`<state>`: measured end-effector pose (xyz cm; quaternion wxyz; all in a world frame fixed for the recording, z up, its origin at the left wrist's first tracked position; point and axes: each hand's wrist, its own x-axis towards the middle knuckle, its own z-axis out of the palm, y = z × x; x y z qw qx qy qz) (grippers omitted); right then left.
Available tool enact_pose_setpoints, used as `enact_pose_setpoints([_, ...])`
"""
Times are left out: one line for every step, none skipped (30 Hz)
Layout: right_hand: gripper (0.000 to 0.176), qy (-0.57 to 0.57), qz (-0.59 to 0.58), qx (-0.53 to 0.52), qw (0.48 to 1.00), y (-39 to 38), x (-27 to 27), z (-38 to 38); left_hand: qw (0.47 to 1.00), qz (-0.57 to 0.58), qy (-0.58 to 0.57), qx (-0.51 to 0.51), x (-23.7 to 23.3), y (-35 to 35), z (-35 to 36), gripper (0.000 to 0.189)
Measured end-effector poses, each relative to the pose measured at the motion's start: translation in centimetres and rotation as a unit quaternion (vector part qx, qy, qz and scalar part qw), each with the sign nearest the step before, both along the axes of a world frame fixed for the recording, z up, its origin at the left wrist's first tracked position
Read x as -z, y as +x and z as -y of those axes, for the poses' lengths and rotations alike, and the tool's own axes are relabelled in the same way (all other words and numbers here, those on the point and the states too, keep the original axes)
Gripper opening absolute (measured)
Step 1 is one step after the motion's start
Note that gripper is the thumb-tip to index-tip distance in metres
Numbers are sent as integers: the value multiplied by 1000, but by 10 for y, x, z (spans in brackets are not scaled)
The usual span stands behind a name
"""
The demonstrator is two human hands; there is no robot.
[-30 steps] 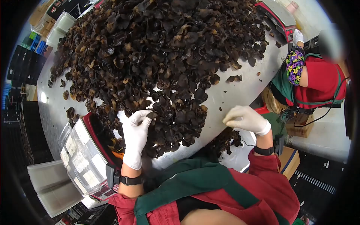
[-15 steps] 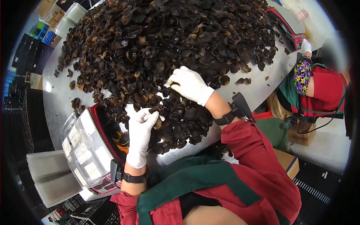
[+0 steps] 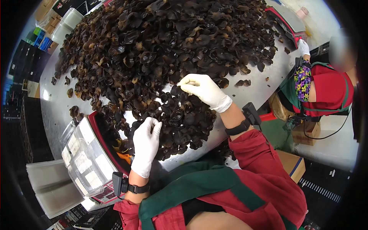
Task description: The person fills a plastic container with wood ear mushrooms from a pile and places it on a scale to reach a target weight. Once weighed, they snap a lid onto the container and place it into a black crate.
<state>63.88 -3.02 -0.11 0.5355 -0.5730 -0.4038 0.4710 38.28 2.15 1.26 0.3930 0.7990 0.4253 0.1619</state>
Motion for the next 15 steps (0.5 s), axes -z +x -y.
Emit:
enact_pose_setpoints([16, -6, -13, -10, 1000, 1, -1, 1, 999, -21, 43, 7, 2, 0, 0, 13])
enact_pose_setpoints([16, -6, -12, -9, 1000, 1, 1, 1, 995, -43, 85, 13, 4, -1, 0, 13])
enact_pose_setpoints([16, 5, -17, -16, 1000, -1, 3, 0, 991, -61, 114, 28, 2, -2, 0, 13])
enact_pose_setpoints([16, 16, -23, -24, 999, -3, 3, 1, 991, -61, 114, 28, -1, 1, 1, 13])
enact_pose_setpoints([16, 18, -13, -33, 999, -6, 0, 6, 985, -14, 168, 28, -7, 7, 1, 16])
enact_pose_setpoints([16, 11, -24, -45, 999, -10, -5, 9, 974, 33, 221, 26, -11, 11, 2, 18])
enact_pose_setpoints([15, 5, -19, -67, 998, -16, -7, 12, 977, 41, 207, 27, -12, 12, 3, 25])
enact_pose_setpoints([14, -2, -14, -87, 996, -22, -9, 15, 977, 41, 207, 26, -16, 15, 6, 25])
enact_pose_setpoints([14, -19, -17, -108, 994, -30, -15, 19, 990, 80, 111, 29, -24, 19, 10, 26])
enact_pose_setpoints([14, -7, 35, -125, 992, -37, -19, 22, 992, 119, 14, 32, -27, 22, 13, 28])
enact_pose_setpoints([13, -3, 43, -144, 989, -40, -18, 23, 990, 125, 30, 51, -22, 22, 14, 26])
enact_pose_setpoints([12, 1, 52, -163, 985, -42, -17, 22, 993, 114, 5, 24, -23, 24, 15, 18])
enact_pose_setpoints([16, 43, 79, -132, 987, -43, -11, 20, 993, 113, -14, 8, -20, 23, 15, 15])
enact_pose_setpoints([18, 70, 121, -119, 983, -38, -5, 15, 993, 111, -33, -9, -15, 20, 14, 12])
enact_pose_setpoints([18, 55, 106, -92, 989, -33, -4, 9, 993, 110, -34, -9, -11, 17, 13, 12])
